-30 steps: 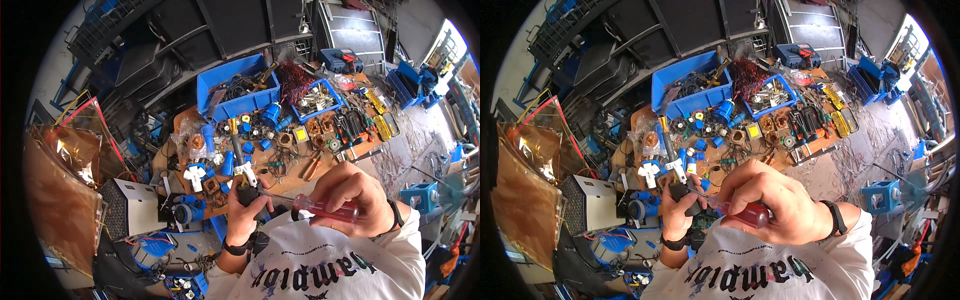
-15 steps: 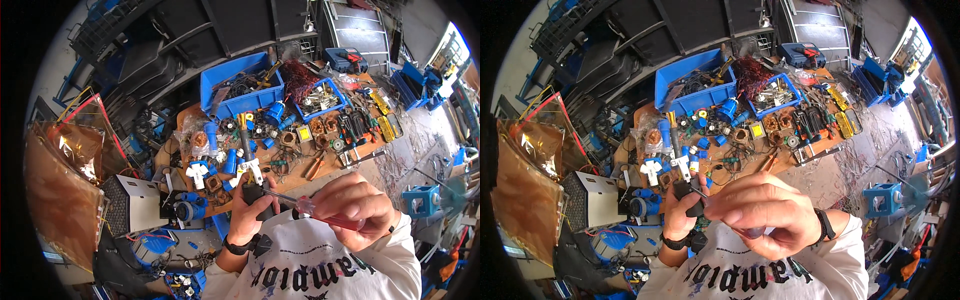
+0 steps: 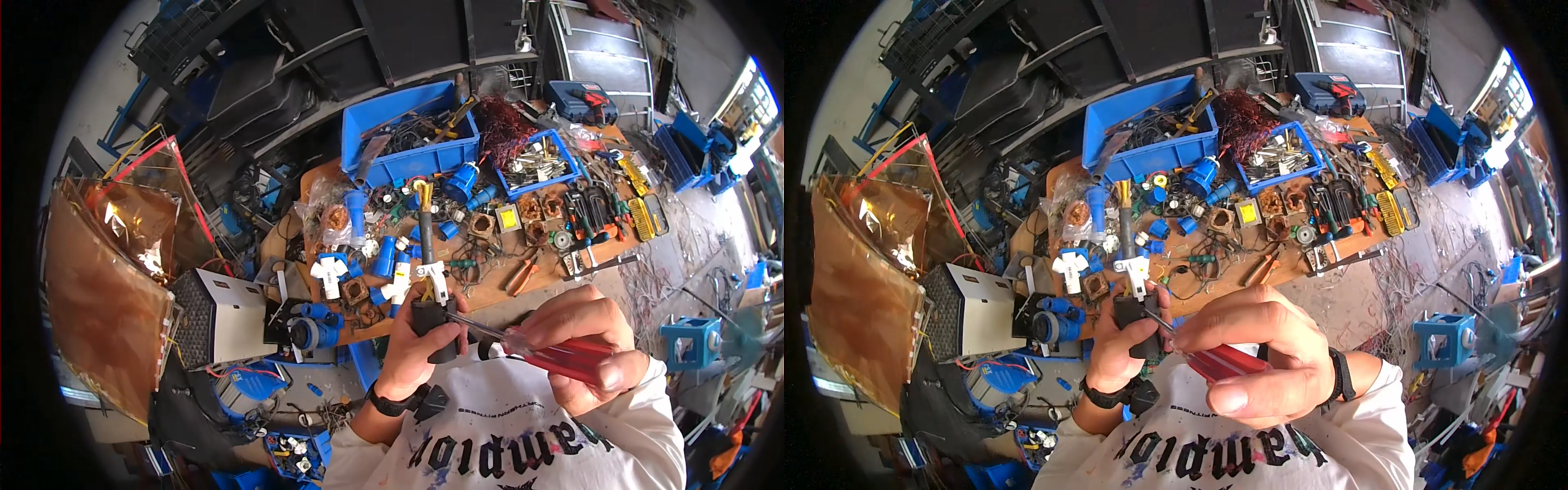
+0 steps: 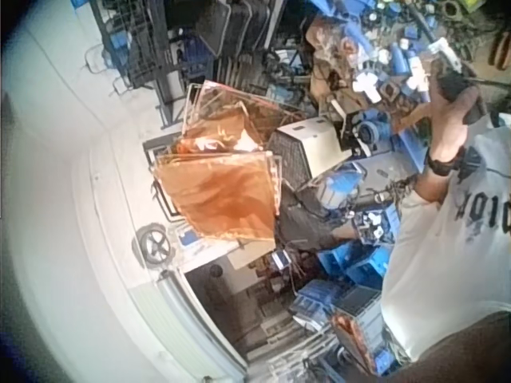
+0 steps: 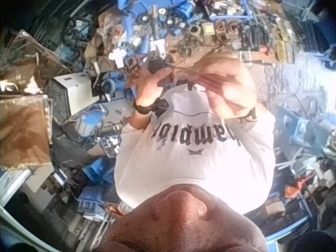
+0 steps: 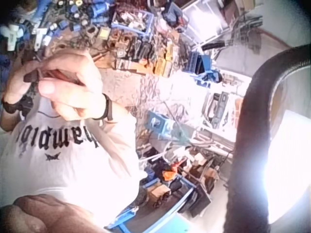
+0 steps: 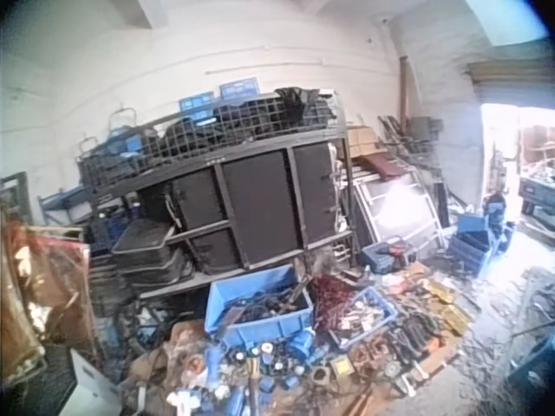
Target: The person uses a red-handled screwdriver to tighten screws on a black cylindrical electrical component held in their left hand. The task involves repeated insertion and turning of the screwdriver into the component's terminals while standing at a cluttered workbench.
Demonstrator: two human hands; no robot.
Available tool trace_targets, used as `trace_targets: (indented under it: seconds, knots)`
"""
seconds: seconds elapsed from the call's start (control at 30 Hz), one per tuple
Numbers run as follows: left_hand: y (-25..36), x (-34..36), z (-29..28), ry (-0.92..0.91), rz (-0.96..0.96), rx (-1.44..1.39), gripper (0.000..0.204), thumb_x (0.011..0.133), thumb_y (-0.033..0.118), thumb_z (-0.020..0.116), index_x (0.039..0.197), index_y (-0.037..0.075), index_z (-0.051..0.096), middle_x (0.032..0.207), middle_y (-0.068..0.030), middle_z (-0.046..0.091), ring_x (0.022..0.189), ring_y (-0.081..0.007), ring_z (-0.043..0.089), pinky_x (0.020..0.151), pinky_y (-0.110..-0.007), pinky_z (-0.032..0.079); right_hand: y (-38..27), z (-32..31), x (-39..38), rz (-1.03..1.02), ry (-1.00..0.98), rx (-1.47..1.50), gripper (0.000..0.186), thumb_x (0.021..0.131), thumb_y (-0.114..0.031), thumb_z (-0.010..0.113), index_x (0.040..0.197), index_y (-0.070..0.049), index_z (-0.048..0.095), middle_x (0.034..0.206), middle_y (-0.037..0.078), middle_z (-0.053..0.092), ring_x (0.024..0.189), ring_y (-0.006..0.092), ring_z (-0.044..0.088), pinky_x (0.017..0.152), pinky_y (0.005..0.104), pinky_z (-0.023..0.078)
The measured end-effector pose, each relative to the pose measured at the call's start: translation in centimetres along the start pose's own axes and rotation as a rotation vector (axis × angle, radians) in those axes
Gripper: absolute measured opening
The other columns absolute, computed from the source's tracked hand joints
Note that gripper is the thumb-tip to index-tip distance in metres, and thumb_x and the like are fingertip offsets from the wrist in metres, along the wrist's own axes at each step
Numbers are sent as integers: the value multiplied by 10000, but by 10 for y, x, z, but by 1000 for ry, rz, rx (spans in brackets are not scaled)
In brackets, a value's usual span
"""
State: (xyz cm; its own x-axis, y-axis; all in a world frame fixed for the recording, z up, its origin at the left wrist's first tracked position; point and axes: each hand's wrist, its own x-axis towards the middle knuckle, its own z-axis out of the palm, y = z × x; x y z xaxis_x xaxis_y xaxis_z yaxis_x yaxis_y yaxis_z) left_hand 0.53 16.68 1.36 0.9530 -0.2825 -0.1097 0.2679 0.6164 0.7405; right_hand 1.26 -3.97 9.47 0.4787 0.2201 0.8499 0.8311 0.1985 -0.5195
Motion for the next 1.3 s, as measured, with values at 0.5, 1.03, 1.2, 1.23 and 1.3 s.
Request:
trace_targets:
  seconds: [0.5, 1.03, 1.2, 1.23, 1.3]
  knots:
    - [0, 2, -1, -110, -26, -138, 499, 805, 104, 660, 1236, 32, 419, 1077, -151, 536, 793, -207, 594, 583, -353, 535, -6, -16, 5, -142, 135, -38, 652, 724, -17, 776, 1266, -96, 422, 976, 185, 523, 650, 311, 633, 540, 354, 591]
    - [6, 5, -18, -360, -42, -462, 654, 851, 421, 530, 1340, 13, 381, 1098, -208, 486, 795, -276, 594, 632, -411, 527, 1, -50, -47, 520, 784, 14, 569, 885, -124, 637, 1351, 21, 344, 1149, 145, 548, 967, 222, 602, 818, 343, 531]
    - [5, 5, -18, -386, 17, -385, 730, 809, 387, 614, 1366, -6, 354, 1095, -220, 507, 810, -275, 595, 642, -390, 523, 4, -58, -60, 544, 858, 174, 558, 894, -109, 620, 1360, 22, 341, 1191, 158, 540, 997, 222, 594, 788, 314, 560]
    - [4, 5, -17, -383, 39, -354, 744, 801, 381, 629, 1369, -11, 350, 1095, -223, 512, 815, -275, 595, 643, -386, 522, 4, -58, -62, 547, 867, 204, 553, 894, -107, 619, 1358, 21, 347, 1197, 160, 539, 999, 222, 593, 779, 305, 565]
    - [5, 4, -16, -361, 43, -338, 741, 790, 355, 669, 1357, -16, 368, 1113, -214, 522, 828, -271, 598, 656, -371, 520, 4, -60, -67, 581, 884, 251, 523, 895, -103, 619, 1340, 17, 372, 1211, 164, 535, 1008, 225, 591, 765, 288, 572]
